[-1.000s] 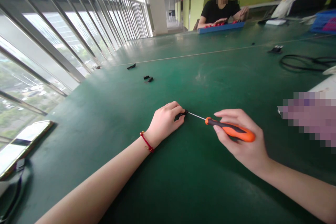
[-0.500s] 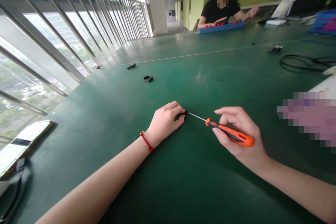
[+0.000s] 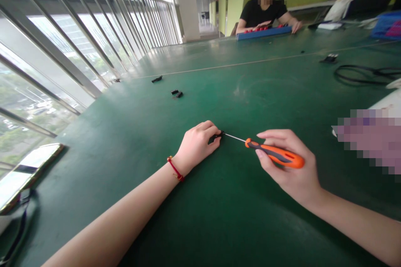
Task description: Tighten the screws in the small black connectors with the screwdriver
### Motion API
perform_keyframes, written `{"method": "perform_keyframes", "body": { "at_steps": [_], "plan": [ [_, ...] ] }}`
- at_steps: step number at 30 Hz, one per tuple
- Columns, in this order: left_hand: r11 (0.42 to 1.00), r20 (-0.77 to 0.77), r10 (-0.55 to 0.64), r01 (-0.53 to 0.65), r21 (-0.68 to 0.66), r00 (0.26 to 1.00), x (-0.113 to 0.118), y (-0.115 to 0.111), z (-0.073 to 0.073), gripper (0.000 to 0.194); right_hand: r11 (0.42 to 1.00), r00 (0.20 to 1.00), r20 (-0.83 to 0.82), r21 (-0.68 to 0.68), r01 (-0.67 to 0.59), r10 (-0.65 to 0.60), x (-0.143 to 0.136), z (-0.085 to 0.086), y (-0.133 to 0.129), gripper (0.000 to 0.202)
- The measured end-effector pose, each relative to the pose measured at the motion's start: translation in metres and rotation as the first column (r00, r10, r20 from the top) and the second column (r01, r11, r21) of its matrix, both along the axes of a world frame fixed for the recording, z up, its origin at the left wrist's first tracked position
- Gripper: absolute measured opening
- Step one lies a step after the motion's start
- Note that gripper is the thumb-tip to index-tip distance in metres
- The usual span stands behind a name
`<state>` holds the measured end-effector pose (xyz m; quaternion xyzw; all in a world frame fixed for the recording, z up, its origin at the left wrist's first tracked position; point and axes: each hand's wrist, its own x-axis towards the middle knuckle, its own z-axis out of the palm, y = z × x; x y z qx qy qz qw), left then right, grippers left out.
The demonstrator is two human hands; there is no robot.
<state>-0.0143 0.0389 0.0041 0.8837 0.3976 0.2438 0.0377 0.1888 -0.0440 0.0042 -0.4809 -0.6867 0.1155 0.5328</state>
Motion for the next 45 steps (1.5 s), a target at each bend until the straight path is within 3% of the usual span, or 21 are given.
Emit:
{"method": "perform_keyframes", "body": {
  "at_steps": [3, 6, 8, 12, 16, 21, 23, 26, 28, 31, 36, 41, 45],
  "plan": [
    [1.000, -0.001, 0.001, -0.001, -0.003, 1.000, 0.0002, -0.0001, 0.0002, 0.012, 1.000, 0.998, -0.053, 0.010, -0.024, 0.025, -0.0004, 0.0000, 0.0004, 0.033],
    [1.000, -0.001, 0.002, -0.002, -0.008, 1.000, 0.0004, -0.0004, 0.0007, 0.012, 0.995, 0.997, 0.025, -0.070, -0.069, 0.071, -0.0007, 0.0008, 0.0001, 0.022],
    [1.000, 0.000, 0.001, -0.001, -0.007, 1.000, 0.0004, -0.0004, 0.0008, 0.013, 0.998, 0.998, 0.038, -0.052, -0.046, 0.048, -0.0008, 0.0010, 0.0001, 0.017],
    [1.000, -0.003, -0.002, 0.002, -0.004, 1.000, 0.0001, -0.0001, 0.0008, 0.013, 0.999, 0.999, -0.036, -0.021, -0.038, 0.037, -0.0004, 0.0004, 0.0004, 0.029],
    [1.000, -0.003, -0.003, 0.003, -0.008, 1.000, 0.0001, 0.0001, 0.0009, 0.013, 0.991, 0.997, 0.042, -0.120, -0.061, 0.067, -0.0003, 0.0003, -0.0005, 0.014],
    [1.000, 0.003, -0.002, 0.002, -0.005, 1.000, 0.0000, 0.0002, 0.0002, 0.013, 1.000, 0.999, -0.028, -0.010, -0.025, 0.024, -0.0010, 0.0009, -0.0010, 0.027],
    [1.000, 0.001, -0.005, 0.005, -0.006, 1.000, -0.0002, 0.0003, 0.0000, 0.013, 0.997, 0.997, -0.032, -0.042, -0.066, 0.065, -0.0004, 0.0016, -0.0012, 0.030],
    [1.000, -0.005, -0.004, 0.004, -0.007, 1.000, -0.0002, 0.0003, 0.0002, 0.013, 0.991, 0.996, 0.033, -0.107, -0.079, 0.083, 0.0002, 0.0023, -0.0016, 0.019],
    [1.000, -0.008, 0.001, -0.001, -0.007, 1.000, 0.0000, 0.0001, 0.0003, 0.013, 0.997, 0.998, 0.040, -0.071, -0.038, 0.041, -0.0002, 0.0020, -0.0013, 0.015],
    [1.000, -0.007, 0.003, -0.003, -0.005, 1.000, 0.0001, 0.0000, 0.0003, 0.013, 1.000, 0.999, -0.034, 0.002, -0.004, 0.004, -0.0009, 0.0011, -0.0003, 0.026],
    [1.000, -0.002, -0.004, 0.004, -0.004, 1.000, -0.0001, 0.0002, 0.0002, 0.013, 0.994, 0.998, 0.033, -0.091, -0.057, 0.060, -0.0008, 0.0009, 0.0003, 0.017],
    [1.000, -0.004, 0.001, -0.001, -0.007, 1.000, 0.0001, -0.0001, 0.0006, 0.012, 0.999, 0.997, -0.068, 0.005, -0.046, 0.046, -0.0015, 0.0014, 0.0010, 0.030],
    [1.000, -0.004, 0.003, -0.003, -0.008, 1.000, 0.0002, -0.0003, 0.0009, 0.012, 0.994, 0.997, 0.021, -0.083, -0.074, 0.076, -0.0014, 0.0029, -0.0001, 0.020]
  ]
}}
